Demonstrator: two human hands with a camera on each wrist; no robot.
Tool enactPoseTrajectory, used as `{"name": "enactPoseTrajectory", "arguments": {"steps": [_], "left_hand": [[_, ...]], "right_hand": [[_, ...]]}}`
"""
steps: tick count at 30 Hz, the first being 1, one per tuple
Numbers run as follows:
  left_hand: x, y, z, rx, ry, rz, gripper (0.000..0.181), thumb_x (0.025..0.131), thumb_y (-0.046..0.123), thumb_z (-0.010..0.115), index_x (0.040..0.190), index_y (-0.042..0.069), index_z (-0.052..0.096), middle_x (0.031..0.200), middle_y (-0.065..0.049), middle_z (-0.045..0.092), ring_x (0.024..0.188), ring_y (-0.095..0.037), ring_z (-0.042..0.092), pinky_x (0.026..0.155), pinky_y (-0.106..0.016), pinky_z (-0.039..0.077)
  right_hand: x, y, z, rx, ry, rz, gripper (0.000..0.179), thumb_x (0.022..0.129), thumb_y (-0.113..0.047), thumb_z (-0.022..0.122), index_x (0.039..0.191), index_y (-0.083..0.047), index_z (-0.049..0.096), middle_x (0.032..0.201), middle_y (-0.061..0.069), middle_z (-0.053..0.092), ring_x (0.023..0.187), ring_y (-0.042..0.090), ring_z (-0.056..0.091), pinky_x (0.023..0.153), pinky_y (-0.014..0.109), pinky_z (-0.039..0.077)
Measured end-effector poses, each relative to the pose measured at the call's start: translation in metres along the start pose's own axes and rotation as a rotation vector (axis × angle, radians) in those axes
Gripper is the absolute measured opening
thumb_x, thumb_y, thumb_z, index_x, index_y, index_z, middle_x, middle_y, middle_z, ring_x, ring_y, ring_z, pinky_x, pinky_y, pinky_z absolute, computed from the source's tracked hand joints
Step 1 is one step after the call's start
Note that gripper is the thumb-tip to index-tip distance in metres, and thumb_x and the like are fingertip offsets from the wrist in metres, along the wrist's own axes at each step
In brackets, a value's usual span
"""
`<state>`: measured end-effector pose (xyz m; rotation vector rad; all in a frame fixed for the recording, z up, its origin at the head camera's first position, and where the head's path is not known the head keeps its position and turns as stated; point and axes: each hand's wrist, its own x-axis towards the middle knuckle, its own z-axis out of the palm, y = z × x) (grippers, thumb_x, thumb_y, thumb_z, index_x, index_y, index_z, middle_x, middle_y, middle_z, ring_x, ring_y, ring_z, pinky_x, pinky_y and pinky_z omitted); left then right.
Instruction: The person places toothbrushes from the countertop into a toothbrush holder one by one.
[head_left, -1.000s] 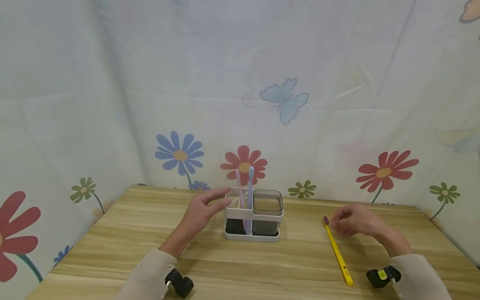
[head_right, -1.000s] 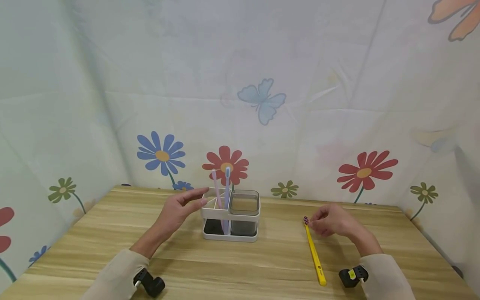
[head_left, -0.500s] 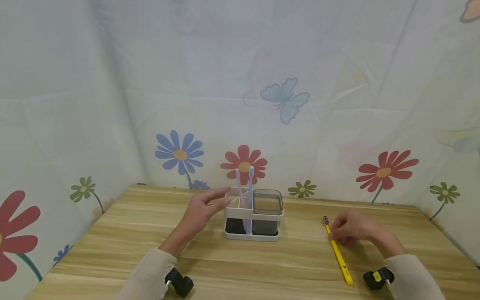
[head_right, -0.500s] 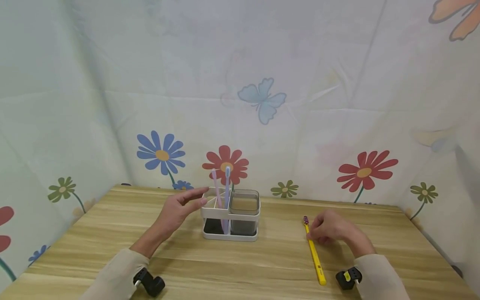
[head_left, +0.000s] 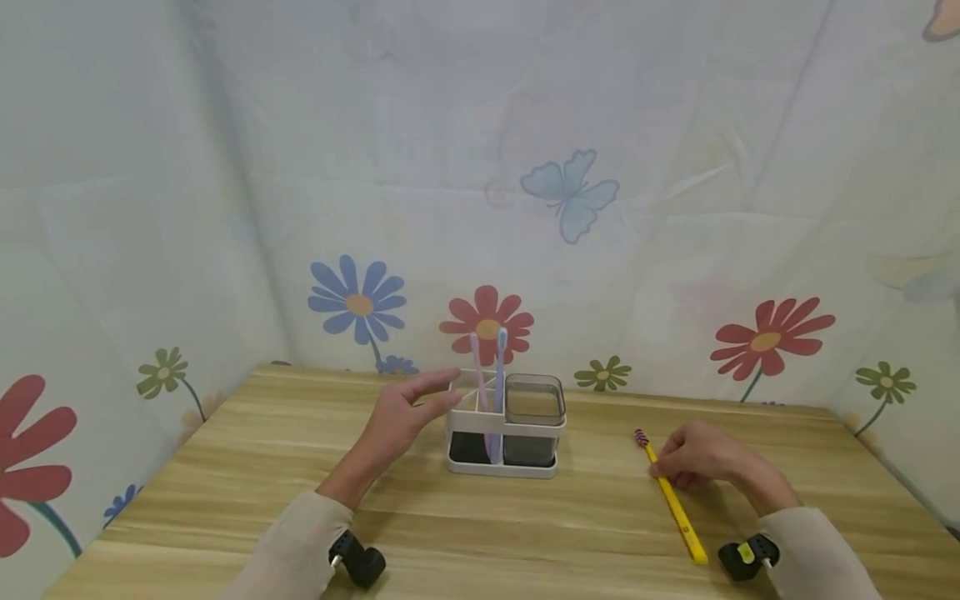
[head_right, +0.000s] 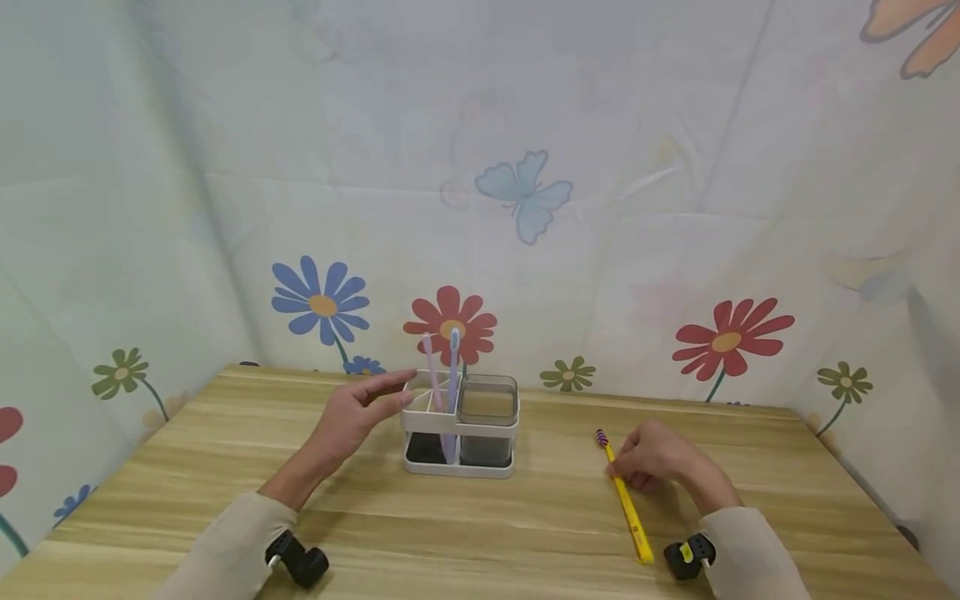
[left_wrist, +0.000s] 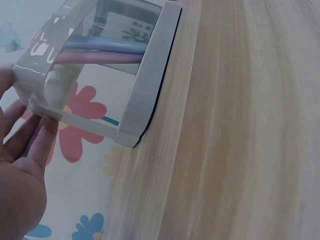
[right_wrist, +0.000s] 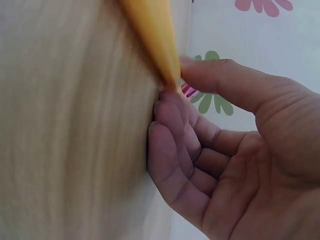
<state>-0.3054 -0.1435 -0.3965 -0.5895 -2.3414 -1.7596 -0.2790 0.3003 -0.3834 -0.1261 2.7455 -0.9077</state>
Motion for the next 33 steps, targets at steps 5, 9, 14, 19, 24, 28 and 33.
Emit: {"name": "enactPoseTrajectory", "arguments": {"steps": [5,9,14,19,24,28,33], "left_hand": [[0.000,0.000,0.000,0.004,0.003,-0.001,0.047,0.100,0.034,0.077,0.142,0.015,0.070,0.144,-0.003,0.067,0.137,-0.027,0.058,0.117,-0.056,0.040],[-0.001,0.000,0.000,0.003,0.003,-0.004,0.047,0.100,0.034,0.077,0.142,0.015,0.070,0.144,-0.003,0.067,0.137,-0.027,0.058,0.117,-0.057,0.041],[-0.002,0.002,0.001,0.007,-0.001,-0.003,0.047,0.100,0.034,0.076,0.143,0.015,0.070,0.145,-0.003,0.066,0.137,-0.027,0.058,0.117,-0.057,0.041],[-0.002,0.002,0.000,0.005,-0.002,-0.001,0.047,0.100,0.034,0.076,0.143,0.015,0.069,0.145,-0.003,0.066,0.137,-0.027,0.057,0.117,-0.057,0.041],[-0.002,0.000,0.000,0.006,-0.001,0.001,0.047,0.101,0.033,0.076,0.143,0.015,0.069,0.145,-0.003,0.066,0.137,-0.027,0.057,0.117,-0.057,0.041],[-0.002,-0.001,0.000,0.007,0.000,0.002,0.047,0.101,0.034,0.076,0.143,0.015,0.069,0.145,-0.003,0.066,0.137,-0.027,0.057,0.117,-0.058,0.041],[-0.001,-0.002,0.000,0.006,-0.001,-0.002,0.046,0.101,0.034,0.076,0.143,0.015,0.070,0.145,-0.003,0.066,0.137,-0.027,0.057,0.116,-0.057,0.042]], "right_hand": [[0.001,-0.002,0.003,0.012,0.017,0.033,0.015,0.092,-0.015,0.080,0.083,-0.004,0.074,0.070,0.002,0.062,0.063,0.016,0.057,0.059,0.027,0.053],[0.002,-0.003,0.001,0.053,0.035,0.039,0.016,0.094,-0.018,0.078,0.092,-0.002,0.075,0.077,0.004,0.064,0.068,0.018,0.060,0.063,0.030,0.056],[0.000,-0.010,-0.009,0.176,0.091,-0.036,0.022,0.101,-0.018,0.073,0.100,0.003,0.069,0.089,0.007,0.068,0.078,0.021,0.068,0.072,0.037,0.063],[-0.007,-0.026,-0.016,0.298,0.187,-0.179,0.024,0.103,-0.016,0.071,0.107,0.006,0.064,0.094,0.010,0.071,0.082,0.026,0.071,0.078,0.041,0.065],[-0.014,-0.045,-0.016,0.367,0.312,-0.316,0.029,0.104,-0.016,0.072,0.116,0.008,0.061,0.099,0.013,0.074,0.085,0.023,0.074,0.078,0.028,0.063],[-0.015,-0.053,-0.010,0.371,0.406,-0.402,0.030,0.103,-0.012,0.072,0.123,0.008,0.062,0.105,0.016,0.074,0.087,0.016,0.074,0.079,0.023,0.061],[-0.013,-0.052,-0.001,0.300,0.483,-0.479,0.020,0.102,-0.010,0.074,0.116,0.003,0.069,0.102,0.015,0.075,0.087,0.014,0.073,0.078,0.021,0.060]]}}
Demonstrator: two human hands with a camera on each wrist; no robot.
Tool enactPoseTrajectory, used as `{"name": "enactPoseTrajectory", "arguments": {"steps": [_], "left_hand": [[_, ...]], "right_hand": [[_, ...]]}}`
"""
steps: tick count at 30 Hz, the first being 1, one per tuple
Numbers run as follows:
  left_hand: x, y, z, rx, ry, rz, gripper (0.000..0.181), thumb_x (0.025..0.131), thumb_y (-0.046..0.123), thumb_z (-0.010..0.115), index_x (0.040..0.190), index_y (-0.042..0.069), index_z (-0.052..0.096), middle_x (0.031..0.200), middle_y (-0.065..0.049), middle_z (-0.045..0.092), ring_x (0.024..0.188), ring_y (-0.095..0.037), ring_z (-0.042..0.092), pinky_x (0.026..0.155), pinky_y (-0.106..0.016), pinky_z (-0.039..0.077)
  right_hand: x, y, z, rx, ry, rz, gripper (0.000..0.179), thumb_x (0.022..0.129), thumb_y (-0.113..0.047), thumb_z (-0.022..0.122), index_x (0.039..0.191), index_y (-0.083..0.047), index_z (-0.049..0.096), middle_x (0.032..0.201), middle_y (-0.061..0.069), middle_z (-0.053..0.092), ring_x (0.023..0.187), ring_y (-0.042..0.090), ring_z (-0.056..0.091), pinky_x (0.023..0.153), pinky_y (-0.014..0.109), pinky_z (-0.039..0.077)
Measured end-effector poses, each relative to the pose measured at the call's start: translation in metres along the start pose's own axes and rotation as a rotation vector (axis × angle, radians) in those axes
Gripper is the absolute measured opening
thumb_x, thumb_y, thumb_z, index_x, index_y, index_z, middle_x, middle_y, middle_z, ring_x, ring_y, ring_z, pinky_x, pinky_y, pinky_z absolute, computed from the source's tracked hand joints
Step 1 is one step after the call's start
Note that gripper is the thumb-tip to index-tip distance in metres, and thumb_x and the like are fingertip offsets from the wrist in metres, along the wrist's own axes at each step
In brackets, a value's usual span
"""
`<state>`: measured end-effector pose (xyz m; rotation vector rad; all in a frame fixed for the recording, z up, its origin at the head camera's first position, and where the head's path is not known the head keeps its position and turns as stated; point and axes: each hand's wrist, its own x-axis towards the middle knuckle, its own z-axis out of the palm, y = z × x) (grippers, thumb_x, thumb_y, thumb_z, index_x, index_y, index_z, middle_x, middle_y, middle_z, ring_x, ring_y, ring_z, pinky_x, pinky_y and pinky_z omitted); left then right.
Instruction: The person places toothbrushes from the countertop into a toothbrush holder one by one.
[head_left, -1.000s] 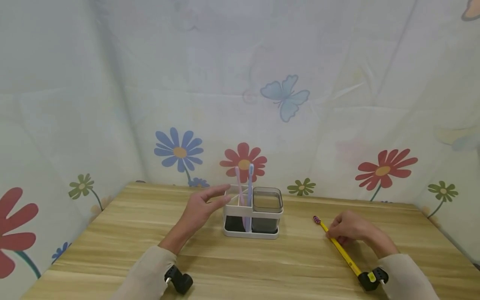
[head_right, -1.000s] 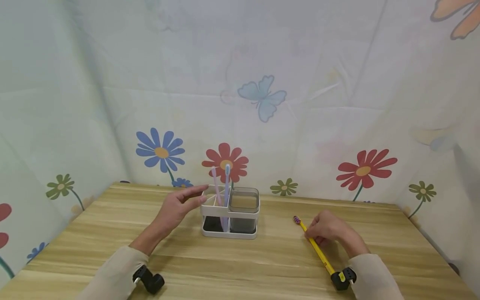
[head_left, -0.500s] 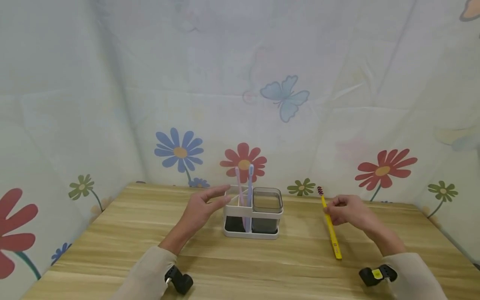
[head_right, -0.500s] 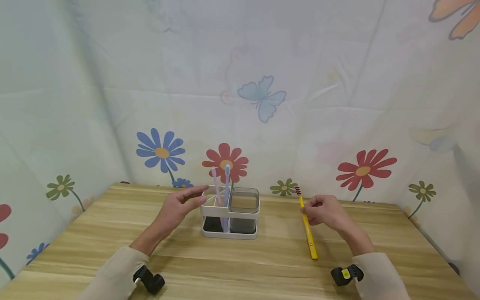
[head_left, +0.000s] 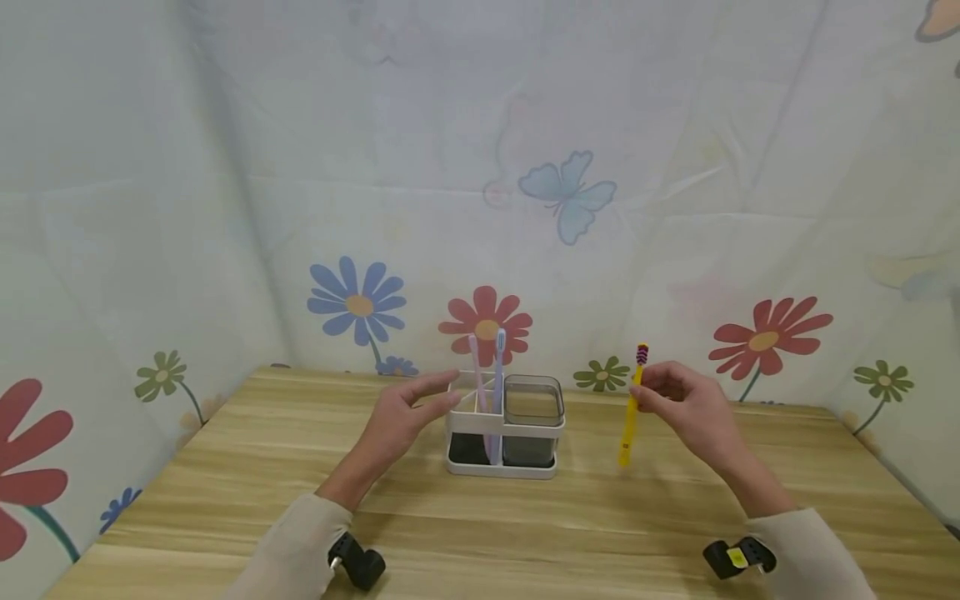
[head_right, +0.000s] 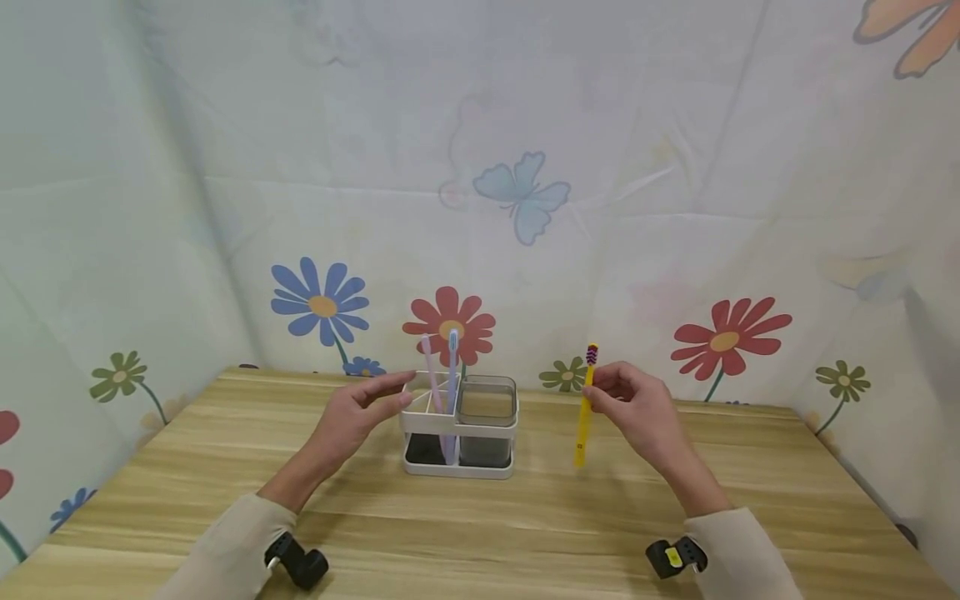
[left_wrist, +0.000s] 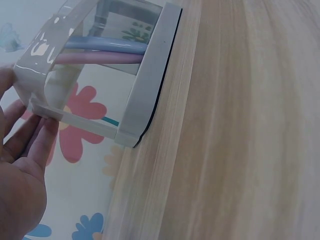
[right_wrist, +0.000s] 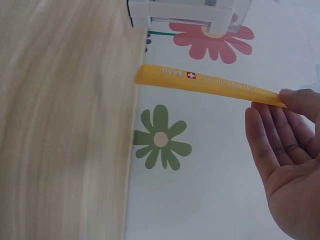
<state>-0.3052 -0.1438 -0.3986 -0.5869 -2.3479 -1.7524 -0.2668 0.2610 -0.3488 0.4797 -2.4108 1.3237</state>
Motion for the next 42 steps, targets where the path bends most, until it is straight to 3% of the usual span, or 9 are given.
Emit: {"name": "enactPoseTrajectory", "arguments": {"steps": [7,13,20,24,34,42], "left_hand": [[0.000,0.000,0.000,-0.004,-0.002,-0.005,0.046,0.101,0.034,0.075,0.142,0.015,0.070,0.145,-0.003,0.066,0.137,-0.027,0.057,0.116,-0.057,0.042],[0.000,0.002,0.000,-0.002,-0.005,-0.005,0.047,0.101,0.035,0.075,0.143,0.015,0.069,0.146,-0.003,0.065,0.137,-0.027,0.057,0.116,-0.057,0.042],[0.000,0.004,0.001,-0.012,-0.004,-0.009,0.047,0.101,0.034,0.076,0.143,0.015,0.069,0.146,-0.003,0.065,0.137,-0.027,0.057,0.116,-0.057,0.042],[-0.001,0.002,0.000,-0.014,-0.002,-0.015,0.047,0.101,0.034,0.076,0.143,0.015,0.070,0.145,-0.003,0.065,0.137,-0.027,0.057,0.117,-0.057,0.041],[0.001,0.003,-0.001,-0.005,0.004,-0.008,0.047,0.100,0.035,0.077,0.142,0.015,0.070,0.144,-0.003,0.066,0.137,-0.027,0.058,0.117,-0.057,0.041],[0.001,0.000,0.001,-0.038,0.015,0.007,0.045,0.098,0.029,0.079,0.140,0.012,0.072,0.141,-0.004,0.068,0.136,-0.026,0.058,0.118,-0.055,0.040]], "right_hand": [[-0.002,0.005,0.012,-0.032,0.000,-0.017,0.016,0.101,-0.014,0.076,0.109,-0.002,0.071,0.099,0.009,0.075,0.087,0.017,0.073,0.077,0.022,0.059],[-0.003,0.010,0.017,0.002,-0.020,-0.006,0.015,0.100,-0.011,0.076,0.109,0.000,0.071,0.102,0.011,0.074,0.090,0.020,0.074,0.079,0.024,0.061],[-0.004,0.018,0.019,-0.048,-0.073,0.027,0.018,0.101,-0.014,0.076,0.113,-0.002,0.070,0.103,0.007,0.073,0.089,0.018,0.072,0.078,0.024,0.059],[-0.004,0.017,0.020,-0.038,-0.064,0.018,0.018,0.101,-0.013,0.076,0.113,-0.002,0.071,0.103,0.008,0.074,0.089,0.019,0.072,0.078,0.024,0.060],[-0.001,-0.011,0.015,0.018,0.006,-0.087,0.015,0.100,-0.006,0.075,0.112,0.001,0.071,0.100,0.012,0.076,0.088,0.012,0.074,0.079,0.022,0.061],[0.000,-0.042,0.011,0.089,0.033,-0.139,0.013,0.101,-0.006,0.074,0.111,0.002,0.070,0.098,0.014,0.076,0.087,0.016,0.076,0.081,0.024,0.061]]}}
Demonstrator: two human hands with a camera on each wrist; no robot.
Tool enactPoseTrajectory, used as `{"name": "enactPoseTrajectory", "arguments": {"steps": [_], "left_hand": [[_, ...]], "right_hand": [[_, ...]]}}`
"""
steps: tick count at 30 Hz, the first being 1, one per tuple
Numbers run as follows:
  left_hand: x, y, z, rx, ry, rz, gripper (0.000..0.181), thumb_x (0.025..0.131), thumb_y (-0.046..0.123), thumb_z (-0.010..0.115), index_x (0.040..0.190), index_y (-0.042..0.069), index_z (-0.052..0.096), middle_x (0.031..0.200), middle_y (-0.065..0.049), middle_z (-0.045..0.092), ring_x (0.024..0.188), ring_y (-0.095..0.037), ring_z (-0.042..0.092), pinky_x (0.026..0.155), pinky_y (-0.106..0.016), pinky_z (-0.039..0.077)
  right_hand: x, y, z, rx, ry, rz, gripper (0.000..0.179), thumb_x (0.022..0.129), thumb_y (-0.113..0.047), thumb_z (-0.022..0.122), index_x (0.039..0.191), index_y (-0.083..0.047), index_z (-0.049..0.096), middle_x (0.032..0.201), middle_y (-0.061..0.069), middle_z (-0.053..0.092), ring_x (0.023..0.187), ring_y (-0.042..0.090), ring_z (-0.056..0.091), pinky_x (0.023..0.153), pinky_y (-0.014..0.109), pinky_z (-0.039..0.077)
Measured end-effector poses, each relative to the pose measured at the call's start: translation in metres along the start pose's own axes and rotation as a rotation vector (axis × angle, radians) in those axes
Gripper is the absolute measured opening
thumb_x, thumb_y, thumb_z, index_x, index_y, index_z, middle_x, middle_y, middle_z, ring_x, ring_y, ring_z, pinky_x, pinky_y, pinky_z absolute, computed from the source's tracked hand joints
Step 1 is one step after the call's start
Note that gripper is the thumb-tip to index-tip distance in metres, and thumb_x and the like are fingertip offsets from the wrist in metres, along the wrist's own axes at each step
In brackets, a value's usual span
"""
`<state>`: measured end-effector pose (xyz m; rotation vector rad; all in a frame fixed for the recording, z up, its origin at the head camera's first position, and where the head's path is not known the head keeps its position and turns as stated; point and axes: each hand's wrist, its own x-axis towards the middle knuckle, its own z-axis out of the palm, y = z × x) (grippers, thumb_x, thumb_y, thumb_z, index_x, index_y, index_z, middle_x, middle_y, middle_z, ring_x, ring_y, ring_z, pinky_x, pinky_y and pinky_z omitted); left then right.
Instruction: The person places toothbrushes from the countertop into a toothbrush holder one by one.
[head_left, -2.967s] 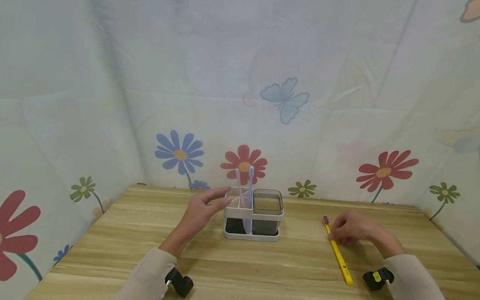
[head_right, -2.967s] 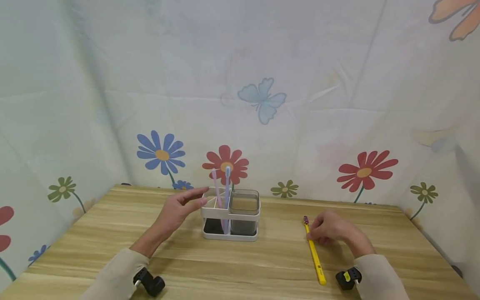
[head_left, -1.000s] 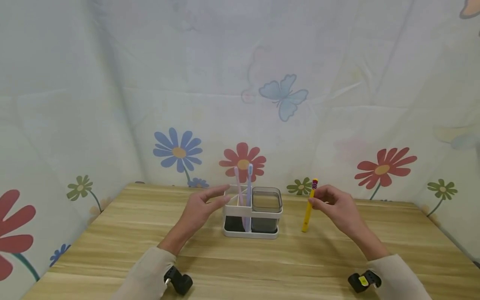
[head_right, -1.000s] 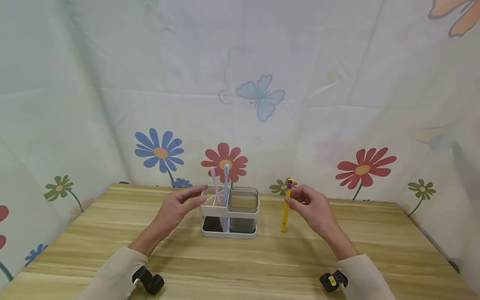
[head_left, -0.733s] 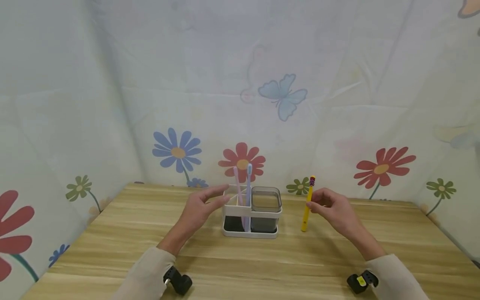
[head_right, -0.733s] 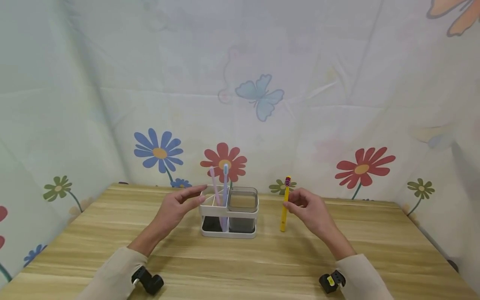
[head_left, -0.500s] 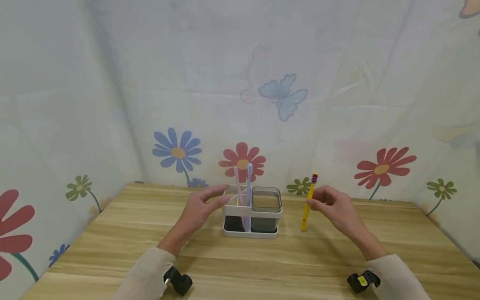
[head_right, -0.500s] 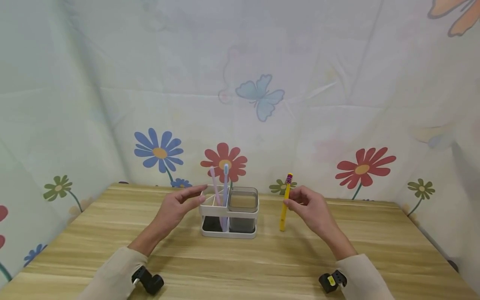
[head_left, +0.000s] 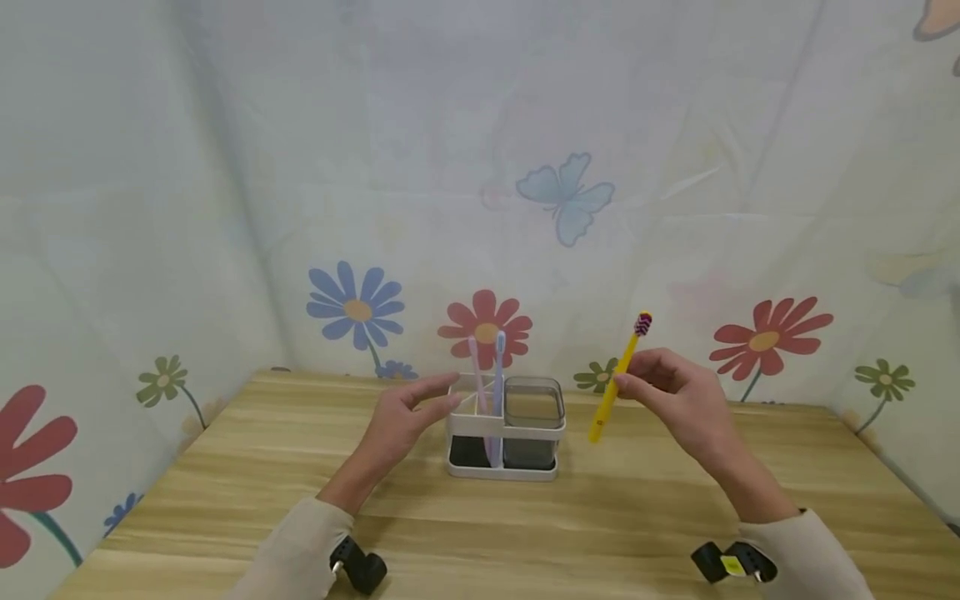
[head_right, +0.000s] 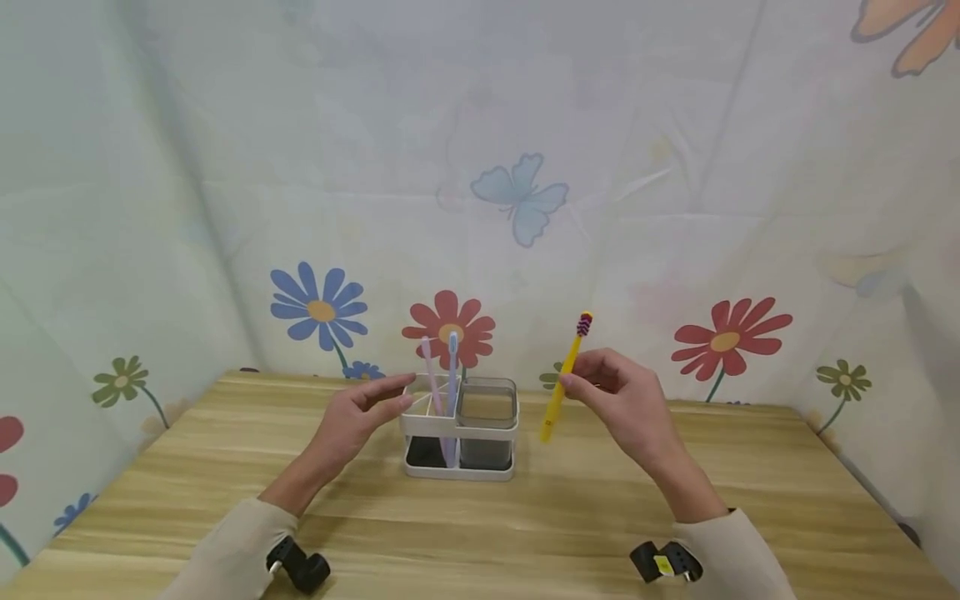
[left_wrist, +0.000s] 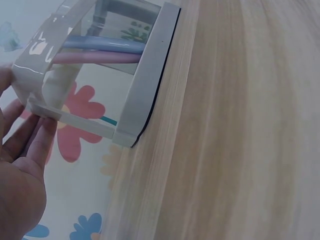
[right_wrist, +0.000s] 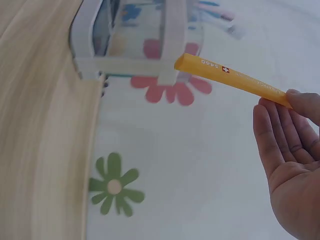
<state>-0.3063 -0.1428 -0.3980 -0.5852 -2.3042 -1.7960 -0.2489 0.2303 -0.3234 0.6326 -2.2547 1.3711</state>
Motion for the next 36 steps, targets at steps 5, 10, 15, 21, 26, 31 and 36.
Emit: {"name": "enactPoseTrajectory", "arguments": {"steps": [5,10,15,21,26,31,36], "left_hand": [[-0.001,0.001,0.001,-0.006,0.009,-0.001,0.044,0.098,0.028,0.079,0.139,0.012,0.072,0.141,-0.004,0.069,0.135,-0.025,0.059,0.117,-0.053,0.041],[-0.002,0.001,0.002,-0.010,0.014,-0.004,0.044,0.098,0.028,0.079,0.138,0.013,0.072,0.141,-0.004,0.069,0.135,-0.026,0.059,0.117,-0.054,0.041],[-0.002,0.001,0.002,-0.011,0.016,-0.003,0.044,0.098,0.028,0.079,0.139,0.013,0.072,0.141,-0.003,0.068,0.135,-0.026,0.059,0.118,-0.054,0.040],[-0.002,0.001,0.002,-0.013,0.018,0.005,0.044,0.098,0.027,0.079,0.139,0.012,0.072,0.141,-0.003,0.068,0.135,-0.027,0.059,0.118,-0.055,0.040],[-0.003,0.000,0.002,-0.008,0.015,0.003,0.044,0.099,0.028,0.078,0.139,0.013,0.072,0.142,-0.003,0.068,0.135,-0.026,0.059,0.117,-0.055,0.041],[-0.002,-0.002,0.002,-0.002,0.016,0.001,0.043,0.099,0.029,0.078,0.139,0.014,0.072,0.142,-0.003,0.068,0.135,-0.026,0.059,0.117,-0.055,0.042],[-0.002,-0.002,0.002,0.001,0.020,-0.012,0.044,0.099,0.030,0.078,0.139,0.014,0.072,0.142,-0.003,0.068,0.135,-0.026,0.059,0.117,-0.055,0.042]], "right_hand": [[0.006,-0.021,0.011,0.039,-0.004,-0.020,0.016,0.101,-0.009,0.074,0.114,0.000,0.071,0.100,0.012,0.076,0.088,0.018,0.075,0.083,0.026,0.062],[0.017,-0.032,0.030,0.096,0.002,-0.029,0.018,0.100,-0.009,0.075,0.115,0.000,0.071,0.101,0.011,0.076,0.090,0.020,0.075,0.083,0.027,0.062],[0.031,-0.037,0.051,0.171,0.003,-0.046,0.018,0.099,-0.005,0.075,0.115,0.002,0.071,0.102,0.014,0.076,0.090,0.019,0.076,0.085,0.029,0.062],[0.041,-0.041,0.072,0.226,0.018,-0.047,0.021,0.098,-0.007,0.077,0.116,0.002,0.070,0.103,0.014,0.076,0.091,0.022,0.076,0.088,0.030,0.061],[0.045,-0.041,0.087,0.236,0.012,-0.029,0.023,0.098,-0.011,0.078,0.117,0.000,0.070,0.104,0.012,0.076,0.093,0.024,0.076,0.088,0.033,0.062],[0.045,-0.034,0.100,0.213,-0.013,0.012,0.025,0.099,-0.016,0.078,0.119,-0.002,0.071,0.105,0.009,0.076,0.094,0.023,0.075,0.087,0.035,0.063],[0.041,-0.027,0.111,0.174,-0.035,0.023,0.024,0.100,-0.018,0.078,0.119,-0.004,0.072,0.105,0.007,0.075,0.094,0.023,0.073,0.084,0.032,0.063]]}}
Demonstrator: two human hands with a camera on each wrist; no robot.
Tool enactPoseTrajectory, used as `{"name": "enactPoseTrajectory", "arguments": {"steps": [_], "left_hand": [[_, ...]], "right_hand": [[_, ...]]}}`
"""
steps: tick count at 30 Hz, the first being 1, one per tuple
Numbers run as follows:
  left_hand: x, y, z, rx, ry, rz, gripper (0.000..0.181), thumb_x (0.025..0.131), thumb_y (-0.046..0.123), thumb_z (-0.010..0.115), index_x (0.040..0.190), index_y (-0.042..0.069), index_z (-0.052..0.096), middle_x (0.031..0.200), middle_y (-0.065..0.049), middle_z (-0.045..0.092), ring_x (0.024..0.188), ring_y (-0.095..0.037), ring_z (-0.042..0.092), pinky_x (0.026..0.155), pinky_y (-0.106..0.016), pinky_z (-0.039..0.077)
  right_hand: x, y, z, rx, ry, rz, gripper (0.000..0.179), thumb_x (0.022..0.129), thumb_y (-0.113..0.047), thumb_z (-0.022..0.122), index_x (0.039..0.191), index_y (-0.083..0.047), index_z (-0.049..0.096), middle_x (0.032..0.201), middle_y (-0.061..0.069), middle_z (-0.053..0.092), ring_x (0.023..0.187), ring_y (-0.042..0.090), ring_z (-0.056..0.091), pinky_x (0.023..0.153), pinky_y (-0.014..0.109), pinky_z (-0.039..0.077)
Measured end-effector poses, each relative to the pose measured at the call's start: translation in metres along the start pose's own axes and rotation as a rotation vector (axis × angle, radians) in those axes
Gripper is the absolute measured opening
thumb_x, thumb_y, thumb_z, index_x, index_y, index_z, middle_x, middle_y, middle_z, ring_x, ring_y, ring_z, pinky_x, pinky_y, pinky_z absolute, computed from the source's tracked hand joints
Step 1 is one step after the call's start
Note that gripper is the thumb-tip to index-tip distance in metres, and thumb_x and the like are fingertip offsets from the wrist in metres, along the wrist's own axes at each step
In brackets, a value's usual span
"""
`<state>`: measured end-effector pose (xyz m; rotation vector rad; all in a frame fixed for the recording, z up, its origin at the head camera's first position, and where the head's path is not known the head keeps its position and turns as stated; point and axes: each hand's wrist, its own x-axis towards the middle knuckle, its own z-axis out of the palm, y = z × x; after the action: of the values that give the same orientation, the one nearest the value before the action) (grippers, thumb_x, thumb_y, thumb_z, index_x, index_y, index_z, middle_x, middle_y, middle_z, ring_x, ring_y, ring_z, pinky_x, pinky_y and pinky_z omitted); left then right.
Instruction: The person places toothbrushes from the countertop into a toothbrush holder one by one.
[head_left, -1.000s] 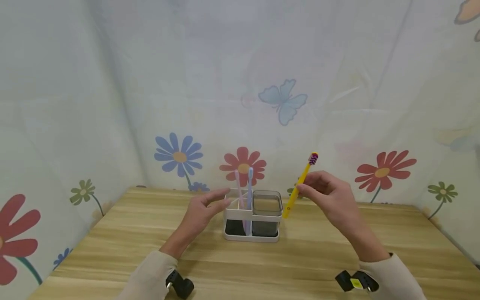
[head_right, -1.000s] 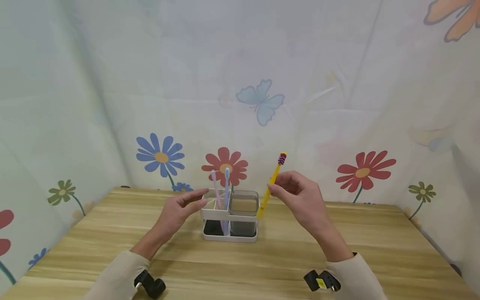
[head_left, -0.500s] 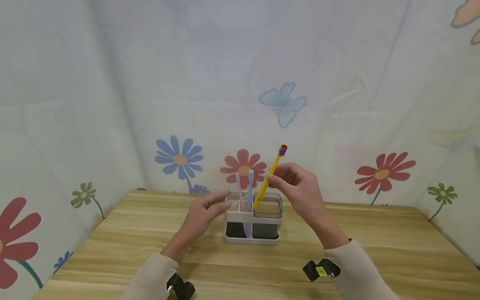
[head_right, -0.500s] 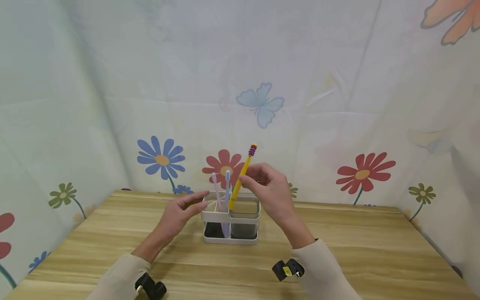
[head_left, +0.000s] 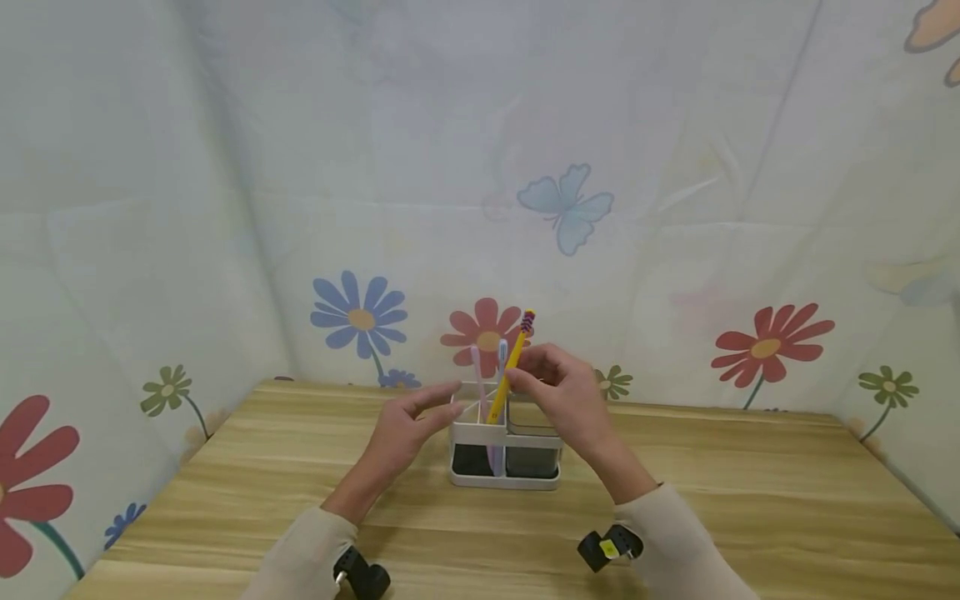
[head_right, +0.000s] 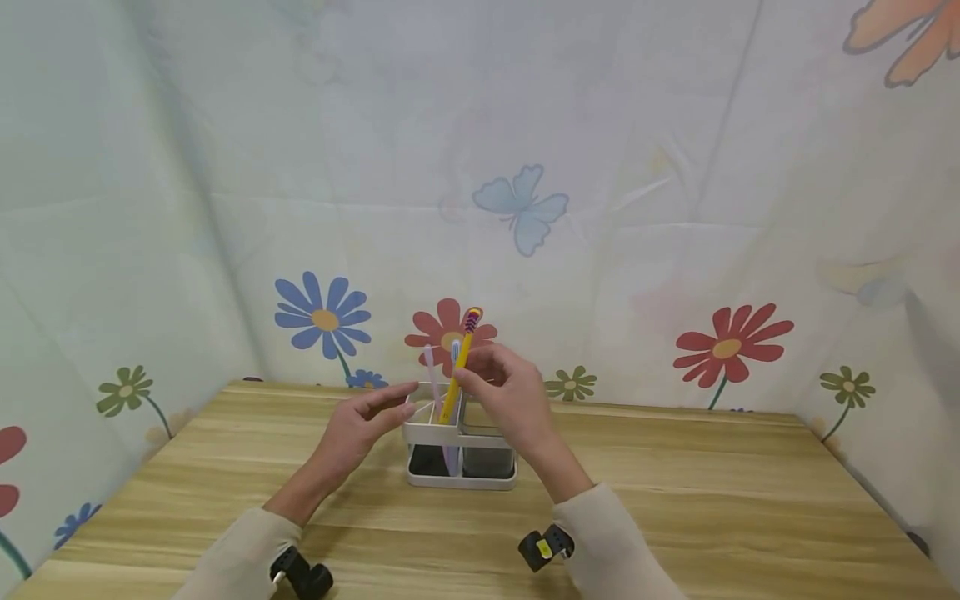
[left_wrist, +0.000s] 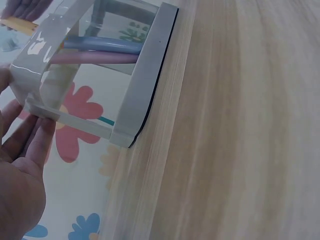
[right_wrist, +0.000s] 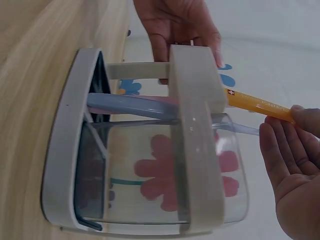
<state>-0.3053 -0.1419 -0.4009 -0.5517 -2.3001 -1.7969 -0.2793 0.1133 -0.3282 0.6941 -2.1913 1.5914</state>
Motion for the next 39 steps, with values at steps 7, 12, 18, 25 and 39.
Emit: {"name": "enactPoseTrajectory", "arguments": {"steps": [7,12,18,25,39], "left_hand": [[-0.001,0.000,0.001,-0.003,0.001,-0.017,0.044,0.099,0.033,0.077,0.140,0.015,0.072,0.143,-0.003,0.067,0.135,-0.026,0.059,0.117,-0.056,0.041],[-0.001,0.000,0.000,0.001,-0.004,-0.015,0.045,0.099,0.033,0.077,0.140,0.015,0.072,0.143,-0.003,0.067,0.136,-0.026,0.058,0.116,-0.056,0.042],[-0.001,-0.001,0.000,-0.001,-0.005,-0.004,0.044,0.100,0.031,0.077,0.140,0.014,0.072,0.143,-0.003,0.067,0.136,-0.027,0.059,0.116,-0.054,0.043],[-0.001,0.000,0.000,0.000,-0.015,0.005,0.044,0.101,0.033,0.076,0.141,0.014,0.071,0.144,-0.004,0.066,0.137,-0.027,0.058,0.116,-0.055,0.042],[-0.001,0.003,0.000,-0.004,-0.016,-0.009,0.044,0.101,0.032,0.076,0.141,0.014,0.071,0.143,-0.004,0.067,0.136,-0.027,0.058,0.116,-0.056,0.042]], "right_hand": [[-0.003,0.007,0.006,-0.011,-0.027,-0.021,0.021,0.100,-0.016,0.077,0.116,-0.002,0.073,0.102,0.008,0.074,0.090,0.023,0.072,0.081,0.037,0.064],[-0.006,0.010,0.006,-0.026,-0.040,-0.004,0.022,0.101,-0.018,0.076,0.115,-0.002,0.073,0.102,0.008,0.074,0.090,0.022,0.073,0.079,0.028,0.061],[-0.008,0.012,0.005,-0.038,-0.049,0.015,0.021,0.101,-0.019,0.076,0.114,-0.002,0.073,0.102,0.008,0.074,0.092,0.023,0.072,0.082,0.027,0.061],[-0.010,0.010,0.007,-0.085,-0.054,0.008,0.018,0.099,-0.017,0.079,0.111,-0.005,0.073,0.101,0.005,0.074,0.089,0.021,0.069,0.081,0.026,0.060],[-0.011,0.003,0.008,-0.169,-0.077,-0.042,0.015,0.097,-0.011,0.080,0.109,-0.007,0.073,0.099,0.000,0.074,0.085,0.017,0.069,0.078,0.028,0.061]]}}
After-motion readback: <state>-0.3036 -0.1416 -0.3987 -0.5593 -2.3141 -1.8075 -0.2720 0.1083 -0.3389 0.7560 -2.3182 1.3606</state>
